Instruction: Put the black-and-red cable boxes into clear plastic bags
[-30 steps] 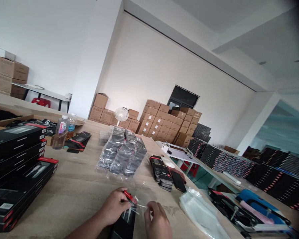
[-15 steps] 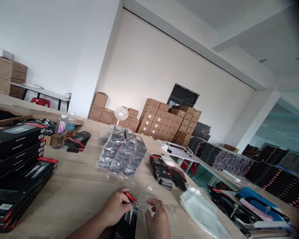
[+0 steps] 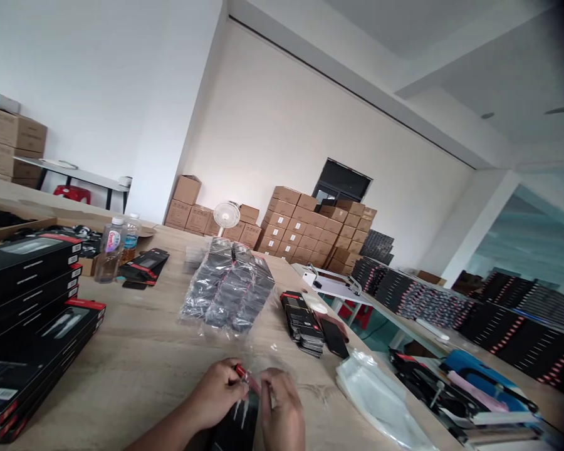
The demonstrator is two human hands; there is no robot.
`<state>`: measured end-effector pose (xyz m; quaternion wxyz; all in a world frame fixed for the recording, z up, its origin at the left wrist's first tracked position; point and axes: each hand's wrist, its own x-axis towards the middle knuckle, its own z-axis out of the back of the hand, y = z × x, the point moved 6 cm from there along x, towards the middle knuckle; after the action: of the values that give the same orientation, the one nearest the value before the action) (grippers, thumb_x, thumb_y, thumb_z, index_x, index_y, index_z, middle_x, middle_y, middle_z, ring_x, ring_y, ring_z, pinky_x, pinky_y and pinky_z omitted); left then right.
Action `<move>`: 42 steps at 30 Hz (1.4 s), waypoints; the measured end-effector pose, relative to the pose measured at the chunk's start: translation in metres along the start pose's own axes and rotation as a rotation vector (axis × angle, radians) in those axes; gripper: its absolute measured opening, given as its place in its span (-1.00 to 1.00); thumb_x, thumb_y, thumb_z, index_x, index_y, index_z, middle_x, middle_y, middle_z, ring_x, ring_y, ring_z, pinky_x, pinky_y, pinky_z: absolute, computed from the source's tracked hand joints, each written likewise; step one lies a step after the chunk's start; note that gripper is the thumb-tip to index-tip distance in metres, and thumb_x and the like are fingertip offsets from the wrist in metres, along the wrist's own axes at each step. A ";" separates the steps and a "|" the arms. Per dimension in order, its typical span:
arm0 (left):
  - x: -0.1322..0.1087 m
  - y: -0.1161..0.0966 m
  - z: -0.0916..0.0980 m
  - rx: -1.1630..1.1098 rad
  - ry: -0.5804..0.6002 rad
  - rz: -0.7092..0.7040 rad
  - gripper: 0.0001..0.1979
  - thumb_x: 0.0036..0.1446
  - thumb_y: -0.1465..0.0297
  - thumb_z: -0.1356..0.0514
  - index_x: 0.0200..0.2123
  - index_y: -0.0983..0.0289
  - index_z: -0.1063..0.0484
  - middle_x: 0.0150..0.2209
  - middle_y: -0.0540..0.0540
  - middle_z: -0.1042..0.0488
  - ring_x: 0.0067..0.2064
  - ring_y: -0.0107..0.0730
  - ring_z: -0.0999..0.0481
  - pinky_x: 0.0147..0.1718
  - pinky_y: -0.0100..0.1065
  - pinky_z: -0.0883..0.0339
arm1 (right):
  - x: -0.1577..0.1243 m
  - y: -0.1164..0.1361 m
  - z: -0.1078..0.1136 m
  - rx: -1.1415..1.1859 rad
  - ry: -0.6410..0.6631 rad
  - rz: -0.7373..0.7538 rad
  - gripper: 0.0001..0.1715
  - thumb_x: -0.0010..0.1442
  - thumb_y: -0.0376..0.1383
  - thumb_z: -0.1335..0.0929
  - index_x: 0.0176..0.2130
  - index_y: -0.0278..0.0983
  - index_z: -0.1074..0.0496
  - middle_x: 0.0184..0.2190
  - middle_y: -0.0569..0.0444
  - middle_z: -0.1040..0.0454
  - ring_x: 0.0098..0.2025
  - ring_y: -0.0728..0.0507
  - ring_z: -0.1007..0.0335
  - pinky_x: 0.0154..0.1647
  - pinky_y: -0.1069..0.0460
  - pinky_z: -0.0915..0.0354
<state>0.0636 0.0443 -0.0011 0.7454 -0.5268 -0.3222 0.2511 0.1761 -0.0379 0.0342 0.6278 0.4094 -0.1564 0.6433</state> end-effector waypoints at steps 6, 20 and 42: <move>0.003 0.008 -0.001 0.015 -0.039 0.031 -0.70 0.09 0.30 -0.10 -0.61 0.19 -0.50 -0.31 0.04 -0.61 0.20 -0.19 -0.31 0.08 -0.37 -0.18 | -0.001 -0.009 -0.002 -0.210 -0.025 -0.067 -0.87 0.13 -0.36 -0.30 -0.31 -0.18 -0.43 -0.32 0.01 -0.48 -0.23 -0.22 -0.41 -0.20 -0.07 -0.34; -0.010 0.018 0.035 -0.527 0.111 0.294 -0.16 -0.26 0.54 -0.25 0.20 0.16 -0.21 -0.02 0.10 -0.48 -0.06 -0.12 -0.49 -0.09 -0.20 -0.29 | -0.031 -0.077 -0.006 0.218 -0.178 -0.502 -0.70 0.10 -0.11 -0.30 -0.35 -0.28 -0.46 -0.47 -0.02 -0.55 -0.44 -0.17 -0.50 -0.39 0.02 -0.40; -0.009 0.025 0.021 -0.244 0.081 0.264 -0.44 -0.32 0.50 -0.28 -0.10 0.28 -0.39 0.02 0.15 -0.46 0.09 -0.15 -0.38 0.01 -0.29 -0.20 | -0.024 -0.031 -0.013 0.304 0.065 -0.181 -0.60 0.29 -0.10 -0.23 -0.39 -0.23 -0.53 -0.46 0.01 -0.50 -0.42 -0.10 -0.47 -0.37 0.10 -0.37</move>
<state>0.0409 0.0592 -0.0212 0.6490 -0.6607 -0.2479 0.2843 0.1973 -0.0394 -0.0008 0.6187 0.4911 0.0005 0.6132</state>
